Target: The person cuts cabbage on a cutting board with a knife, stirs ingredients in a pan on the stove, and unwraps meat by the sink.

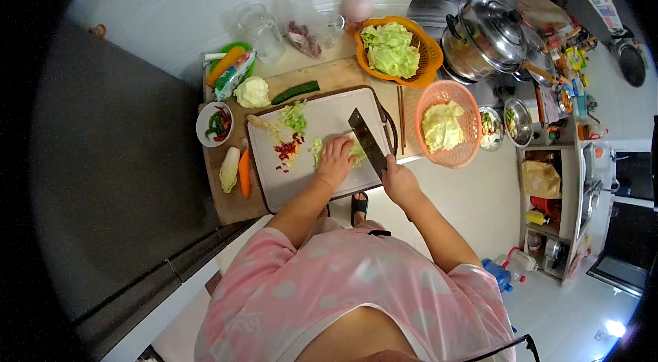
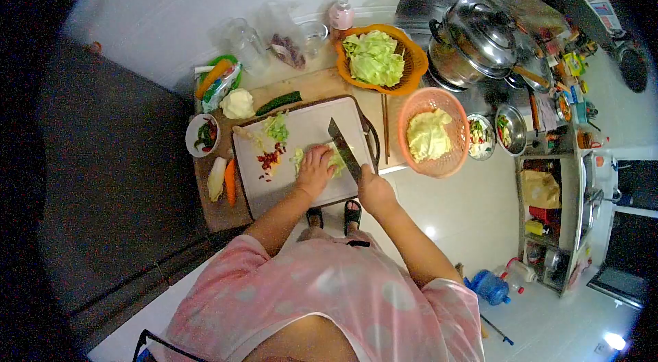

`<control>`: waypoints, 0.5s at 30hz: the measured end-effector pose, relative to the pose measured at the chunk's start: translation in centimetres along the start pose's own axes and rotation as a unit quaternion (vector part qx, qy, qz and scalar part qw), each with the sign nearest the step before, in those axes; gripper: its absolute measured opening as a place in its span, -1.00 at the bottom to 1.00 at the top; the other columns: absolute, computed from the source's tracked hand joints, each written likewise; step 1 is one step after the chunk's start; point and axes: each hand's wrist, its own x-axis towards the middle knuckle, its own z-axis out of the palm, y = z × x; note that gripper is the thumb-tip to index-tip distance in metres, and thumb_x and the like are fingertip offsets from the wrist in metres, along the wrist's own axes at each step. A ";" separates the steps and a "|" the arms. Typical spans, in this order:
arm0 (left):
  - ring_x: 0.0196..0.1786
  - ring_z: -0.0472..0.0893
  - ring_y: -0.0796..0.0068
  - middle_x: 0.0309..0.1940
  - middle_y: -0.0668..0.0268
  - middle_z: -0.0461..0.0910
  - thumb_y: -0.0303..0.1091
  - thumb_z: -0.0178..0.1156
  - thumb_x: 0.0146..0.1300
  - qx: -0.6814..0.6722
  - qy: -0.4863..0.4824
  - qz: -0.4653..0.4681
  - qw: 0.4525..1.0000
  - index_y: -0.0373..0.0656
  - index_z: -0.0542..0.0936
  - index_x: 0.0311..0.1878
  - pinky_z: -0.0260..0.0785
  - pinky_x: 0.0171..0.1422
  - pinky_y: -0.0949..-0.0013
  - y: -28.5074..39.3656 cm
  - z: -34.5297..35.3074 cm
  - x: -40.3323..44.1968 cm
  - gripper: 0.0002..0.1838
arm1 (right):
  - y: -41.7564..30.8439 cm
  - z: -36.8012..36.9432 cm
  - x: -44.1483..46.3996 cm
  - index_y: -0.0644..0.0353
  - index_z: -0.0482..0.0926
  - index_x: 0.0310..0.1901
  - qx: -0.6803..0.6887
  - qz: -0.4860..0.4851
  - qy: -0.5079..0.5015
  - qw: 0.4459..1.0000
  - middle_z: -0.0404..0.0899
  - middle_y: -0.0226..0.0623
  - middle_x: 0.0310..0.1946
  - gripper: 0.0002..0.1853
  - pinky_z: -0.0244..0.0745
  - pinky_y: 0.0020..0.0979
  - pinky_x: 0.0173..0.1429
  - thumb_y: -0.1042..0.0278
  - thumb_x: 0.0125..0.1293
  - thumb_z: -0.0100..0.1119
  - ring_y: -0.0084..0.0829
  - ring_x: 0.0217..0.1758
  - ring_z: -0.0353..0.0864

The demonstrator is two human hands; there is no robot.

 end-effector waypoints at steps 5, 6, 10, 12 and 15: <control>0.22 0.39 0.25 0.08 0.32 0.41 -0.20 0.31 0.09 0.003 -0.007 -0.006 1.000 -0.09 0.50 0.09 0.22 0.32 0.18 0.2 -0.5 0.2 -0.53 | -1.0 -1.2 0.1 0.34 0.27 -0.04 -0.016 0.015 -0.031 0.999 0.59 0.17 -0.44 -0.73 0.50 0.08 -0.26 0.43 0.27 -0.01 0.18 -0.36 0.61; 0.22 0.39 0.26 0.08 0.32 0.41 -0.20 0.31 0.09 0.005 -0.004 -0.006 1.000 -0.09 0.50 0.08 0.22 0.31 0.18 0.1 -0.4 0.2 -0.53 | -1.0 -1.1 0.1 0.35 0.27 -0.01 -0.019 0.014 -0.032 0.999 0.58 0.17 -0.46 -0.69 0.49 0.08 -0.27 0.41 0.28 0.03 0.18 -0.38 0.60; 0.21 0.39 0.21 0.07 0.27 0.41 -0.20 0.31 0.08 -0.003 0.004 -0.002 1.000 -0.09 0.47 0.11 0.23 0.29 0.15 0.0 -0.1 0.1 -0.50 | -1.7 -1.2 0.1 0.36 0.27 0.02 -0.037 0.034 -0.060 0.997 0.58 0.19 -0.44 -0.66 0.49 0.07 -0.24 0.39 0.29 0.05 0.18 -0.37 0.60; 0.19 0.40 0.18 0.08 0.24 0.40 -0.20 0.32 0.07 -0.007 0.000 -0.004 1.000 -0.09 0.46 0.12 0.24 0.28 0.12 -0.1 -0.1 0.1 -0.48 | -2.2 -1.3 0.5 0.37 0.27 0.01 -0.040 0.055 -0.080 0.995 0.59 0.19 -0.43 -0.68 0.50 0.07 -0.23 0.42 0.28 0.02 0.18 -0.36 0.60; 0.18 0.41 0.19 0.07 0.25 0.41 -0.22 0.32 0.06 0.000 -0.013 -0.011 1.000 -0.11 0.47 0.10 0.24 0.28 0.14 0.0 -0.2 0.0 -0.49 | -2.6 -0.9 1.0 0.39 0.27 0.01 -0.047 0.049 -0.097 0.993 0.59 0.19 -0.42 -0.69 0.51 0.05 -0.22 0.47 0.27 -0.04 0.16 -0.34 0.62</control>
